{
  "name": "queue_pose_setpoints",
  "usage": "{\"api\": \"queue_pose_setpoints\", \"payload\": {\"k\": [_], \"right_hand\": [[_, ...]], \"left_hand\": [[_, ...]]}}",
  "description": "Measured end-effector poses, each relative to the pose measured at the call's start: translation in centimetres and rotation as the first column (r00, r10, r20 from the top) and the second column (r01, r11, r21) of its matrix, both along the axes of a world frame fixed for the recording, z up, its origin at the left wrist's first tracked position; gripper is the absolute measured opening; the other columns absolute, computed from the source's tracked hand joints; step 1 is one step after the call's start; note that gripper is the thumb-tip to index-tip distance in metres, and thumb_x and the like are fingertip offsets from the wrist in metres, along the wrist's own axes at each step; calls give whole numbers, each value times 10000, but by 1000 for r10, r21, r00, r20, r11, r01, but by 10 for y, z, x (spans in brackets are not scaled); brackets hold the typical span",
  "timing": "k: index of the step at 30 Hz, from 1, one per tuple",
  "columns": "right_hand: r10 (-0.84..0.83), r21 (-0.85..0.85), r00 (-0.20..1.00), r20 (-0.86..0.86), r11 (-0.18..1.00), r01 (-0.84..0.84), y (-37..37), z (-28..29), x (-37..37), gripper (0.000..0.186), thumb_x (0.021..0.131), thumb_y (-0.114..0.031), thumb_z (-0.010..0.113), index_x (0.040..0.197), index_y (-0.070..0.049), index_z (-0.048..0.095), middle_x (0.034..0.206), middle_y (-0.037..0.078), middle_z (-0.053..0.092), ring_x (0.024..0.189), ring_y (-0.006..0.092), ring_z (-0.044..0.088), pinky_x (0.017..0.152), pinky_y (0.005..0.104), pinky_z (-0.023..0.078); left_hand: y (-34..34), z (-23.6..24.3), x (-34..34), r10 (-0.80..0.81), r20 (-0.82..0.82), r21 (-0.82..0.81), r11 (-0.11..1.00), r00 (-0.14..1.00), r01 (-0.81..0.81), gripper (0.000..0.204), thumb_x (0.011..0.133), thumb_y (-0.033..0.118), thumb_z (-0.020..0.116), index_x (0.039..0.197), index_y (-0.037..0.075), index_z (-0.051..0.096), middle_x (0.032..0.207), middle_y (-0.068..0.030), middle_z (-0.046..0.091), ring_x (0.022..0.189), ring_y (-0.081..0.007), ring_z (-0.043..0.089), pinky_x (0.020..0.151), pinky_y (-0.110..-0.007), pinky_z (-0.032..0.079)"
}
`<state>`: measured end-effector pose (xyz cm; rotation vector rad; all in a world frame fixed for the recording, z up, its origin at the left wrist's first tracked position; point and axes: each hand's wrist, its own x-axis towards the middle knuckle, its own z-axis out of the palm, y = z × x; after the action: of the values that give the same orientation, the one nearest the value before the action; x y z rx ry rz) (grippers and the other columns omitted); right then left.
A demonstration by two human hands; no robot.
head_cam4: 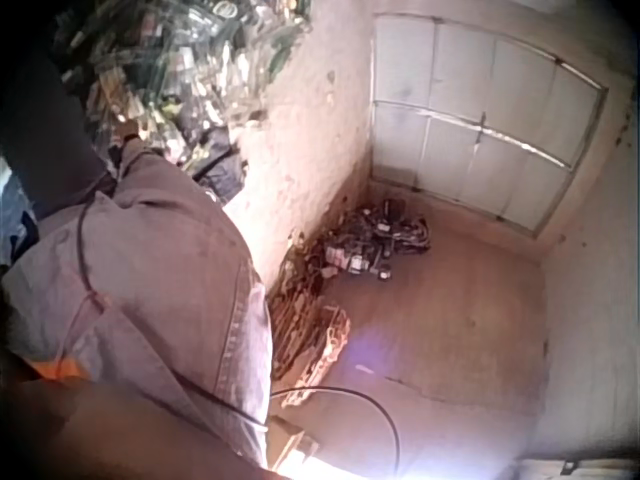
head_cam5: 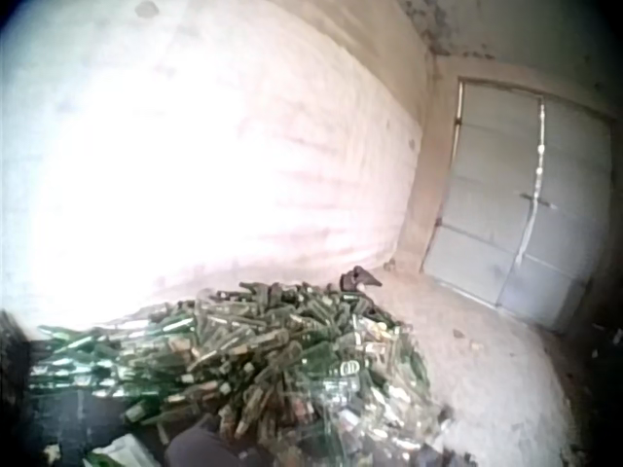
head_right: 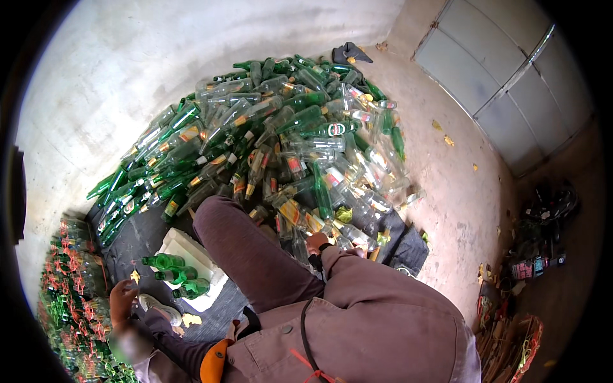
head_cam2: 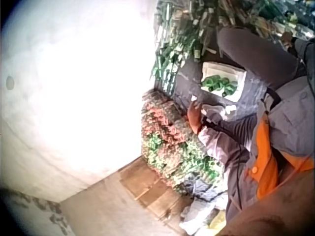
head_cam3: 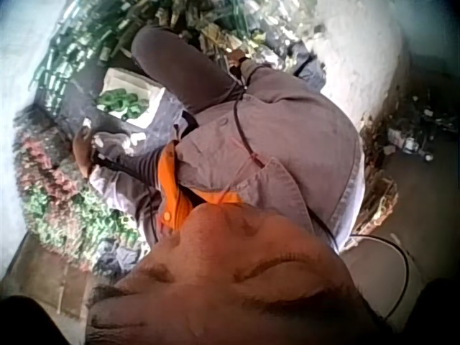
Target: The person sits on the floor surrounded by piles of green glass bottles. They pick up individual bottles from a large pile, remove labels or caps, and place them into a white styrofoam tray. The person also handles green plastic rings, placing them into a separate pile.
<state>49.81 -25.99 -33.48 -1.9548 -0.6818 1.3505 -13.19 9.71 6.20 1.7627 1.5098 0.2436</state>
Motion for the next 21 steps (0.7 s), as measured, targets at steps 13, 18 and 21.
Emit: {"api": "queue_pose_setpoints", "payload": {"k": [13,18,21], "right_hand": [[612,-604,396,684,780,-162,5,37,54,196,850,-292,698,881,-132,805,858,109,756,886,312,747,725,442,590],[217,-364,543,811,914,178,4,14,91,280,796,-316,774,942,-79,748,951,193,736,937,367,721,795,479,575],[-340,-128,652,678,818,560,26,26,87,427,795,-323,764,1062,3,690,1041,253,720,1019,450,679,844,533,534]], "left_hand": [[17,-30,-7,3,16,7,1000,1000,-3,367,867,45,690,1213,-55,622,813,-100,682,626,-153,649,552,-289,509],[28,-36,-2,-2,4,11,1000,1000,2,347,869,44,689,1194,-55,622,811,-102,686,628,-159,649,560,-291,512],[28,-38,-5,15,-18,18,1000,1000,-15,338,870,44,687,1186,-56,621,815,-107,694,629,-155,649,565,-293,511]]}}
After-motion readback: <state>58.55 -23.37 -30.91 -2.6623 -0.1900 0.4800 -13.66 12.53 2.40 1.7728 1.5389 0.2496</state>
